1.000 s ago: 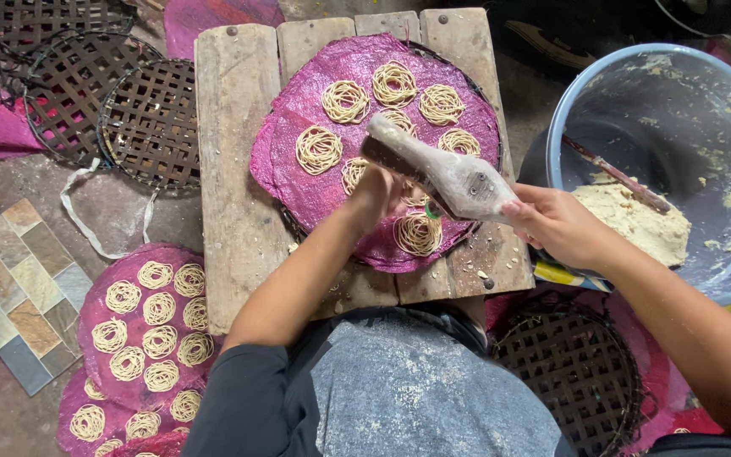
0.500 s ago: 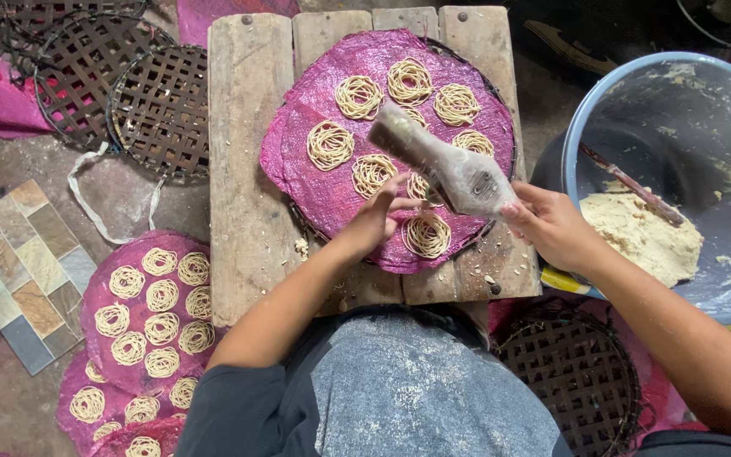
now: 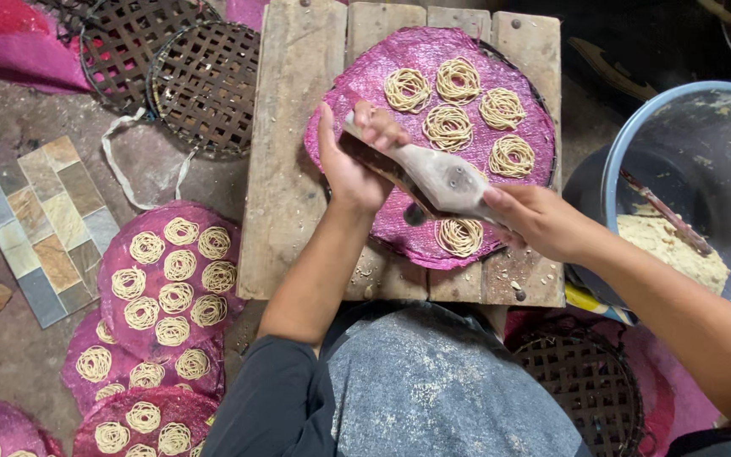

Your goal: The person uses a manual noodle press to extrude dough into spiral shapes onto a pink cloth placed on a woven tray. They repeatedly scoop dough from a basin, load it into the press, and squeeze out noodles, then move the completed tray aside and replace it with a new one.

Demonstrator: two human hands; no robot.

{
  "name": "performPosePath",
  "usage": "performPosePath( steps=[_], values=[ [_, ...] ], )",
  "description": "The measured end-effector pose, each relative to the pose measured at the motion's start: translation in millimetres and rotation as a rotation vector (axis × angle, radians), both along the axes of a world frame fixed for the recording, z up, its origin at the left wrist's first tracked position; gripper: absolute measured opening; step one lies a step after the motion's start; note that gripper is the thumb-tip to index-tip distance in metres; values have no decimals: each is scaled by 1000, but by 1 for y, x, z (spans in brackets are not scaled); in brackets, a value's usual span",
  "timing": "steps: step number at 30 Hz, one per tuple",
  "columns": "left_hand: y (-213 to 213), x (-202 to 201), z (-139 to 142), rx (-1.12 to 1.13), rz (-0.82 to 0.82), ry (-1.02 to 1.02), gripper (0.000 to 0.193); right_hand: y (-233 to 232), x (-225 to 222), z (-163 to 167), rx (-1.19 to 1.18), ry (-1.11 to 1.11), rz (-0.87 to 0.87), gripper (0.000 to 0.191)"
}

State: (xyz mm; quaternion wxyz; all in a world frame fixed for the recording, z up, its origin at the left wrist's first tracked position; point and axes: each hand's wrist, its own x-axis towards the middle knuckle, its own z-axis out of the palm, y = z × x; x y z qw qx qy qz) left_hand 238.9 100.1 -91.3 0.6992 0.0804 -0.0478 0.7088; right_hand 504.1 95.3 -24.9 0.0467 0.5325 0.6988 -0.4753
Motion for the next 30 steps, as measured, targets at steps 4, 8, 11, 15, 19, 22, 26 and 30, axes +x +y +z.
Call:
performPosePath(
  steps=[4, 8, 11, 15, 19, 22, 26, 30],
  values=[
    [5, -22, -9, -39, 136, 74, 57, -12, -39, 4, 153, -16, 25, 68],
    [-6, -18, -12, -299, 158, 97, 54, -17, -43, 12, 41, -93, 69, 76],
    [-6, -3, -10, -364, 146, 90, 51, -9, -34, 23, 73, -197, 59, 76],
    [14, -11, -4, -278, 134, 14, 52, -2, -41, 23, 314, -128, 87, 78],
    [11, -25, -8, -247, 221, 104, 52, -9, -49, 18, 180, -63, 79, 74],
    [0, -14, -12, -382, 195, 78, 52, -10, -42, 23, 81, -128, 59, 68],
    [8, 6, -5, -396, 198, 9, 45, 3, -30, 29, 191, -178, 67, 61],
    [20, -1, 10, -197, 130, -9, 44, 12, -26, 18, 346, -42, 91, 57]
  ],
)
